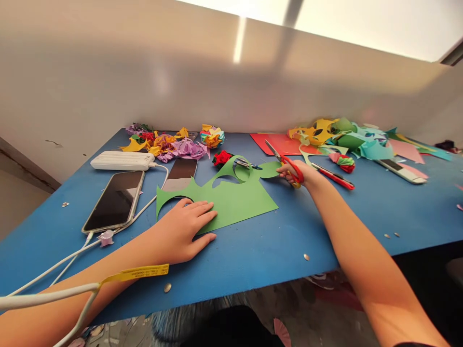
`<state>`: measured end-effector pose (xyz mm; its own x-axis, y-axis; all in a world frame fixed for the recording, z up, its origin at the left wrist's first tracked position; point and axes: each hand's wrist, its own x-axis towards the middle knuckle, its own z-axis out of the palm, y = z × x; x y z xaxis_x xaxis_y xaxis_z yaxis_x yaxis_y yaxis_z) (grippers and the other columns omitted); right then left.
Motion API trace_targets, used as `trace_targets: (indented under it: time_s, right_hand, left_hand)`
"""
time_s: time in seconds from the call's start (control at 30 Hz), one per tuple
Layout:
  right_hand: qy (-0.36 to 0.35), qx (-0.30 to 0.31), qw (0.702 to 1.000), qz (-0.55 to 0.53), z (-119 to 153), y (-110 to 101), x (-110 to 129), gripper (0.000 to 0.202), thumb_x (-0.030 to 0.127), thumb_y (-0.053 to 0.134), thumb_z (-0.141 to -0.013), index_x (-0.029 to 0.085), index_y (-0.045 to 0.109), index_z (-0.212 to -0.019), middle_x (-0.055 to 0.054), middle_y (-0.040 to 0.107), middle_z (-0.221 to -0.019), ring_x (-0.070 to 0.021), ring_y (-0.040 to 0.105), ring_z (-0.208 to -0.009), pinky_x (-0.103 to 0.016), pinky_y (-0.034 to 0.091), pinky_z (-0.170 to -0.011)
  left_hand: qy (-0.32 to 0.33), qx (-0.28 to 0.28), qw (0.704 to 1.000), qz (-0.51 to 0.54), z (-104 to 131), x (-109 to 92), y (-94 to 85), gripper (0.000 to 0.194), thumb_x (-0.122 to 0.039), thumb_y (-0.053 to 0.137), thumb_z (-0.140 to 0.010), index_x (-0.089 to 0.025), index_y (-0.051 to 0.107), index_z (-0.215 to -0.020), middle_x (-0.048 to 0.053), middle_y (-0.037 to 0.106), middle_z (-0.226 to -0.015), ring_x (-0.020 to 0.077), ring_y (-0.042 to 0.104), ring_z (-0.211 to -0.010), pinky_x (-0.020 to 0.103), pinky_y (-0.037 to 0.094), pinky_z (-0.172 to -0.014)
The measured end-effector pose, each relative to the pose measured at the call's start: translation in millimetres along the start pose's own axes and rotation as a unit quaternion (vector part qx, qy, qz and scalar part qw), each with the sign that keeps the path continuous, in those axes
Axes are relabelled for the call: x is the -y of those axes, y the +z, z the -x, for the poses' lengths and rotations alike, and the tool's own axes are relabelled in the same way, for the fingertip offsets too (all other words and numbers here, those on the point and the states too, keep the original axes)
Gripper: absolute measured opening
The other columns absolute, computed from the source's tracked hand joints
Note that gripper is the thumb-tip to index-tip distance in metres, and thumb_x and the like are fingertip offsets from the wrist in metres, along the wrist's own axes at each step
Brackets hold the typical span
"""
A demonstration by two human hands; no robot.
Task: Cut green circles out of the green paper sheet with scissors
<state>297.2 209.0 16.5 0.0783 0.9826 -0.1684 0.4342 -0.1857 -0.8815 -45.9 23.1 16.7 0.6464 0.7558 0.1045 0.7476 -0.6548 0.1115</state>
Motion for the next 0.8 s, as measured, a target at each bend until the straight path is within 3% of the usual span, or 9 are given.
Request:
trace_targets:
  time_s: [0.13, 0.23, 0.33, 0.4, 0.53, 0.6, 0.67, 0.73, 0.8]
  right_hand:
    - [0.048, 0.043, 0.998, -0.014, -2, -2, 6, 0.035, 0.028, 0.074, -0.079, 0.017, 0.048, -0.058, -0.003, 0.056, -0.055, -0.0061, 0.036, -0.036, -0.023, 0.031, -0.036]
    - [0.07, 0.046, 0.997, 0.0, -6, -4, 6, 0.025, 0.029, 0.068, -0.084, 0.014, 0.055, -0.069, -0.006, 0.062, -0.067, -0.0084, 0.045, -0.042, -0.025, 0.04, -0.041]
    - [0.089, 0.045, 0.994, 0.041, -7, -1, 7, 0.024, 0.031, 0.061, -0.092, 0.01, 0.063, -0.105, -0.012, 0.066, -0.104, -0.0179, 0.065, -0.079, -0.034, 0.056, -0.069]
    - [0.097, 0.048, 0.991, 0.079, -4, 4, 9, 0.033, 0.032, 0.058, -0.094, 0.014, 0.058, -0.123, -0.012, 0.06, -0.122, -0.0224, 0.063, -0.102, -0.042, 0.055, -0.085]
    - [0.09, 0.052, 0.982, 0.16, 2, 19, 15, 0.034, 0.032, 0.058, -0.094, 0.016, 0.057, -0.125, -0.011, 0.059, -0.125, -0.0229, 0.062, -0.105, -0.044, 0.054, -0.087]
    - [0.071, 0.048, 0.976, 0.198, 5, 26, 18, 0.032, 0.032, 0.059, -0.094, 0.014, 0.059, -0.121, -0.011, 0.061, -0.119, -0.022, 0.063, -0.1, -0.041, 0.055, -0.084]
    - [0.041, 0.038, 0.971, 0.233, 6, 32, 19, 0.026, 0.034, 0.062, -0.091, 0.009, 0.067, -0.099, -0.01, 0.067, -0.097, -0.0203, 0.065, -0.083, -0.033, 0.054, -0.071]
    - [0.004, 0.02, 0.964, 0.265, 6, 36, 19, 0.032, 0.038, 0.065, -0.087, 0.01, 0.065, -0.07, -0.008, 0.063, -0.068, -0.0191, 0.06, -0.066, -0.028, 0.044, -0.056]
    - [-0.033, -0.013, 0.955, 0.294, 5, 37, 17, 0.041, 0.044, 0.064, -0.085, 0.015, 0.058, -0.057, -0.007, 0.056, -0.055, -0.0208, 0.057, -0.062, -0.028, 0.035, -0.052]
  left_hand:
    - [0.006, -0.006, 1.0, -0.003, 0, 0, 0.3, 0.046, -0.041, 0.042, -0.095, -0.014, 0.058, -0.129, 0.016, 0.055, -0.14, 0.0313, 0.052, -0.128, 0.051, 0.041, -0.102]
    - [0.009, -0.011, 1.0, -0.006, 0, 0, 0.7, 0.045, -0.04, 0.042, -0.095, -0.013, 0.059, -0.128, 0.017, 0.056, -0.139, 0.0316, 0.054, -0.126, 0.05, 0.042, -0.101]
    - [0.009, -0.007, 1.0, -0.008, 0, 1, 1.2, 0.046, -0.04, 0.042, -0.095, -0.013, 0.059, -0.128, 0.016, 0.056, -0.139, 0.0317, 0.054, -0.126, 0.05, 0.042, -0.1]
    - [0.01, -0.007, 1.0, -0.008, 0, 1, 1.6, 0.045, -0.04, 0.042, -0.096, -0.013, 0.059, -0.128, 0.016, 0.056, -0.139, 0.0315, 0.053, -0.127, 0.05, 0.042, -0.101]
    - [0.01, -0.006, 1.0, -0.007, 1, 1, 1.8, 0.045, -0.04, 0.041, -0.096, -0.013, 0.059, -0.127, 0.016, 0.056, -0.139, 0.0315, 0.053, -0.126, 0.05, 0.041, -0.101]
    - [0.01, -0.005, 1.0, -0.003, 1, 1, 1.5, 0.044, -0.039, 0.041, -0.096, -0.014, 0.059, -0.127, 0.016, 0.056, -0.139, 0.031, 0.053, -0.126, 0.05, 0.04, -0.101]
    - [0.014, -0.007, 1.0, 0.008, 0, 0, 0.8, 0.041, -0.037, 0.041, -0.096, -0.016, 0.059, -0.126, 0.014, 0.057, -0.138, 0.0301, 0.053, -0.125, 0.05, 0.039, -0.1]
    - [0.015, -0.01, 0.999, 0.026, -1, 0, -0.3, 0.038, -0.035, 0.041, -0.096, -0.018, 0.06, -0.124, 0.012, 0.059, -0.134, 0.0281, 0.053, -0.123, 0.048, 0.039, -0.1]
    - [0.0, -0.024, 0.999, 0.04, -2, 2, -2.1, 0.036, -0.034, 0.04, -0.096, -0.018, 0.062, -0.121, 0.011, 0.063, -0.128, 0.0258, 0.056, -0.119, 0.045, 0.04, -0.098]
